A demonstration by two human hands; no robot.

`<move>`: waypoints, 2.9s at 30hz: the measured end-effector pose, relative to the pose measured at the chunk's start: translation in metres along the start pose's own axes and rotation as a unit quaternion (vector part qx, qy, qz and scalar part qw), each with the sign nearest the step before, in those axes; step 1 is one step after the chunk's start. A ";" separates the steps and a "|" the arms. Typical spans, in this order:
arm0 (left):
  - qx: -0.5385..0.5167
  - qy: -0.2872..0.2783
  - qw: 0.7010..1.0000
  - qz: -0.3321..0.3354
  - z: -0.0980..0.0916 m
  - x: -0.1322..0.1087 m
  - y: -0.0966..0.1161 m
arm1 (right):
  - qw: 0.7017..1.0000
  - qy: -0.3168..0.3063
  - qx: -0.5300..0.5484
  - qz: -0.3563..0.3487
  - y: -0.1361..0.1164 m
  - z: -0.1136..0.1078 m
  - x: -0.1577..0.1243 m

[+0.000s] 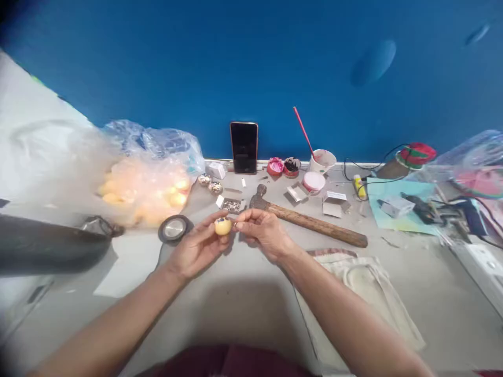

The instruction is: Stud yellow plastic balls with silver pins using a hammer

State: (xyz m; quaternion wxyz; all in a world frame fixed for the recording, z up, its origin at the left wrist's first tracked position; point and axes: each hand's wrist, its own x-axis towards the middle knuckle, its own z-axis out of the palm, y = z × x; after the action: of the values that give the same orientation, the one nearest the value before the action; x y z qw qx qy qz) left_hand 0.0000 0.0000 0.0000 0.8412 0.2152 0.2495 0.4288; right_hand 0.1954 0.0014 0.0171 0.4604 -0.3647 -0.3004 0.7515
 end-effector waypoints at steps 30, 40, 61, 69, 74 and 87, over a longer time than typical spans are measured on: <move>0.117 0.023 0.991 0.057 0.004 -0.001 -0.003 | 0.998 -0.021 -0.061 -0.019 -0.002 0.002 -0.002; 0.172 0.031 0.981 0.079 0.005 -0.001 -0.005 | 0.997 0.018 -0.076 -0.024 -0.001 0.002 -0.001; 0.291 0.068 0.946 0.127 0.006 -0.002 -0.006 | 0.996 -0.006 -0.090 -0.015 -0.002 0.000 -0.003; 0.256 0.034 0.961 0.102 0.006 -0.004 -0.006 | 0.996 0.026 -0.078 -0.033 -0.005 -0.001 0.000; 0.255 0.062 0.958 0.119 0.008 -0.003 -0.004 | 0.996 0.034 -0.075 -0.034 -0.003 0.001 -0.001; 0.357 0.100 0.908 0.196 0.011 -0.005 -0.006 | 0.991 0.024 -0.118 -0.049 -0.002 0.004 -0.004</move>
State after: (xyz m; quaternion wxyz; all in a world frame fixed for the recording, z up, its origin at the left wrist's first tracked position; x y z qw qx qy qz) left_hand 0.0079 -0.0092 0.0066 0.5775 0.5022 0.4212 0.4867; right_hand 0.1941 -0.0023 0.0218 0.4575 -0.4192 -0.3940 0.6781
